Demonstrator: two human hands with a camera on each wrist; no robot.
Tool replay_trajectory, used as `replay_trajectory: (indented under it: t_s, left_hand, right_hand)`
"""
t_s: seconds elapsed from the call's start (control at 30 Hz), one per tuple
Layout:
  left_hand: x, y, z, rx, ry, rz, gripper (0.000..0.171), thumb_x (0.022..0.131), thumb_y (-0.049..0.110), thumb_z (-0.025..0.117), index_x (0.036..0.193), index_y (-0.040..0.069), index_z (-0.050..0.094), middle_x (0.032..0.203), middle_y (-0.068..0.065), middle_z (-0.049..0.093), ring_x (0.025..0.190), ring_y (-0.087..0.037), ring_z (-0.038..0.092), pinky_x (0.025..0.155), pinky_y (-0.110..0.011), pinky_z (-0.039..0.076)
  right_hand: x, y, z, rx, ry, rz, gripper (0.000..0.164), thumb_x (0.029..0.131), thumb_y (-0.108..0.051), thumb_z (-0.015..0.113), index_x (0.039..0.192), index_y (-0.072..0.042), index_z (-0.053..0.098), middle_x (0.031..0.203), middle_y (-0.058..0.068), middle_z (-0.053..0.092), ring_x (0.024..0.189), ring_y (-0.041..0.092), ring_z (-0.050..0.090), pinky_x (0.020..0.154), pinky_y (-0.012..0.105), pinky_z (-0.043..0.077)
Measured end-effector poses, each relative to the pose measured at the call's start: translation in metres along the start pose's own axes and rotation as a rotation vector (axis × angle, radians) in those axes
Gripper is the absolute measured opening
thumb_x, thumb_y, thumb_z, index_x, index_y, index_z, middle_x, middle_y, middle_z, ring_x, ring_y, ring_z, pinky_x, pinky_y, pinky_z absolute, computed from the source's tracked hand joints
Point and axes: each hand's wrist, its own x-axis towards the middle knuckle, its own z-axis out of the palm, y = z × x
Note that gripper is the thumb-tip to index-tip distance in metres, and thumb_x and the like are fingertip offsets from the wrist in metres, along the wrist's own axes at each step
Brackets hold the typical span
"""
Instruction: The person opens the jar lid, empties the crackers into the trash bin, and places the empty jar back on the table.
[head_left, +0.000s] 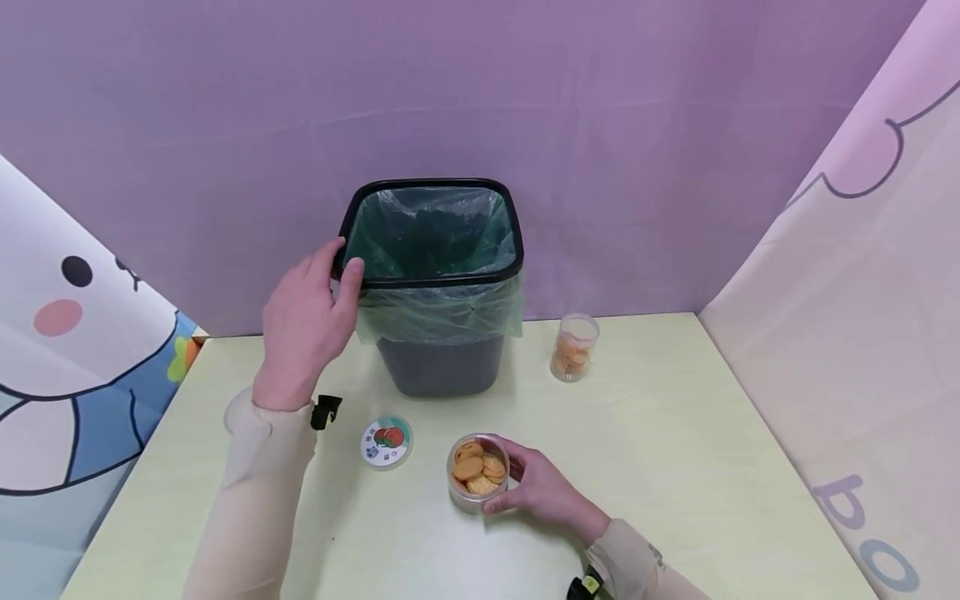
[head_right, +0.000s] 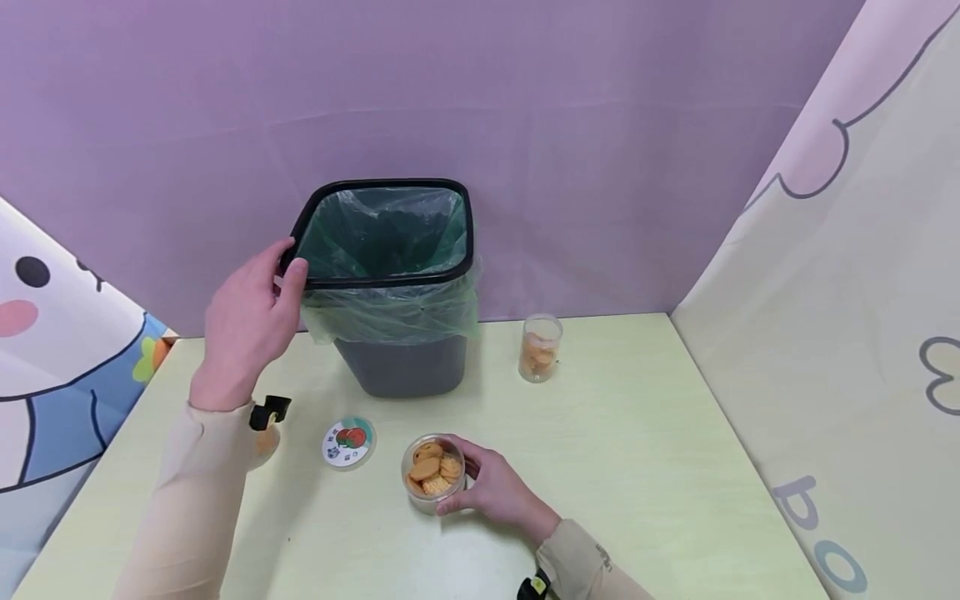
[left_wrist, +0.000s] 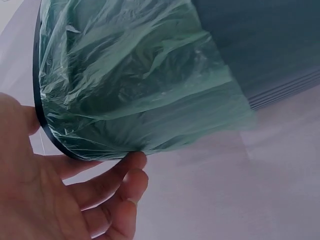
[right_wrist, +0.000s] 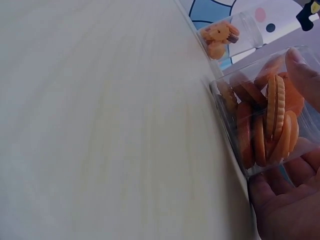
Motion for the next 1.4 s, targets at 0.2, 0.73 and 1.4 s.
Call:
replay_trajectory:
  t_s: [0.2,0.73,1.4]
  left_hand:
    - [0.003,0.000,-0.002,0.001,-0.102,-0.048,0.067,0.105,0.057,0.021,0.156,0.016,0.035,0.132,-0.023,0.057,0.113,-0.045,0.055,0.085,-0.063,0.044]
    - [0.006,-0.001,-0.013,-0.061,-0.359,-0.139,0.067,0.104,0.058,0.016,0.162,0.026,0.004,0.068,-0.011,0.060,0.057,-0.027,0.061,0.056,-0.046,0.046]
    - [0.011,0.002,-0.013,-0.039,-0.390,-0.146,0.068,0.103,0.060,0.013,0.161,0.029,0.000,0.064,-0.009,0.061,0.051,-0.026,0.055,0.045,-0.040,0.041]
  right_hand:
    - [0.000,0.000,0.000,0.005,-0.006,0.002,0.087,0.069,-0.009,0.090,0.146,-0.013,0.050,0.147,0.003,0.050,0.136,0.022,0.046,0.111,0.028,0.032]
    - [-0.001,-0.003,0.002,0.012,-0.009,0.014,0.084,0.071,-0.010,0.090,0.145,-0.015,0.051,0.147,0.002,0.050,0.136,0.022,0.045,0.112,0.030,0.032]
    - [-0.003,-0.001,0.002,0.009,0.033,-0.005,0.086,0.070,-0.012,0.091,0.146,-0.014,0.050,0.144,0.001,0.053,0.135,0.022,0.046,0.112,0.033,0.032]
